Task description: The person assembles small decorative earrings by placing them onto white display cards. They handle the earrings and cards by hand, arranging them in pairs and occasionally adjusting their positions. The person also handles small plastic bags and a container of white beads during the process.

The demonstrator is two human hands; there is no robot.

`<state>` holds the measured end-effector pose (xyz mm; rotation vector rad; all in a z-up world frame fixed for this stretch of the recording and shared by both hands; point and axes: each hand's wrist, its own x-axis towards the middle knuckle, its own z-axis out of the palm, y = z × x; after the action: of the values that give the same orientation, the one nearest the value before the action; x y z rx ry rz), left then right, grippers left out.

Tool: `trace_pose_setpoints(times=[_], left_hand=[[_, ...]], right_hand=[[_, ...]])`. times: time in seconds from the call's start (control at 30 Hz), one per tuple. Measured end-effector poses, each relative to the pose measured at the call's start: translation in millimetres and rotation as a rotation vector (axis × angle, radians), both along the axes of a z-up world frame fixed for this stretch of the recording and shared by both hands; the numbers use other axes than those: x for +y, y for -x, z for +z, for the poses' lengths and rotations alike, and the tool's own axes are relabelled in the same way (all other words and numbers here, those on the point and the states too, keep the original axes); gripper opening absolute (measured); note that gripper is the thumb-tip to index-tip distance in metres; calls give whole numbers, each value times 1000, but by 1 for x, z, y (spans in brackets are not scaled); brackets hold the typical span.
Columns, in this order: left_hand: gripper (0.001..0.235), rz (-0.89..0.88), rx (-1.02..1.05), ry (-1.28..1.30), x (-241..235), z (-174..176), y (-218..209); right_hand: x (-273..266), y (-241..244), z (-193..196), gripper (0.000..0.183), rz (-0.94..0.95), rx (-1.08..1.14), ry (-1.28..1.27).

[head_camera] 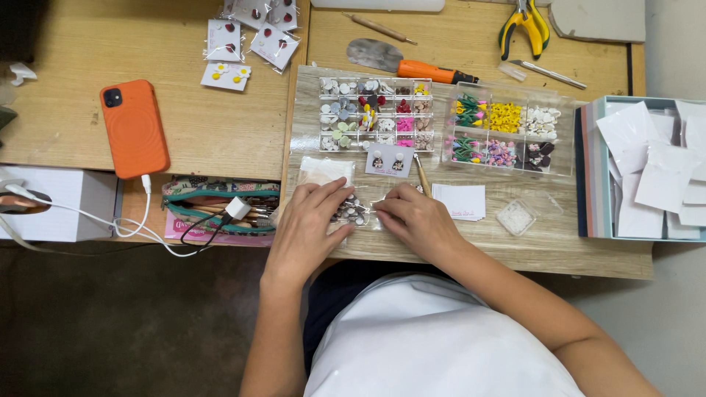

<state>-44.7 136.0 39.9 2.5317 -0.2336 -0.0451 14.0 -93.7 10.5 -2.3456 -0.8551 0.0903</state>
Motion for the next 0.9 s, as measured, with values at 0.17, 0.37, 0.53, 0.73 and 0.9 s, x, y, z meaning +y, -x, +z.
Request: trace_pose_setpoints(times=[0.17,0.37,0.53,0.73,0.9], left_hand=[[58,5,2,55,-3,4,1],[58,13,-6,67,-4,6,1],[58,11,14,56,-5,8,0],[70,20,66,14,-6,15,-1],[60,-11,-5,-54,-6,6,-7]], right_hand=[[5,0,-12,18,-15,-12,52],[8,-2,-5,24,5,22,11],[10,-5,-2,22,68,-8,25],[6,-7,-5,12,79,-18,39],[2,-4,1,12,51,22,-28]])
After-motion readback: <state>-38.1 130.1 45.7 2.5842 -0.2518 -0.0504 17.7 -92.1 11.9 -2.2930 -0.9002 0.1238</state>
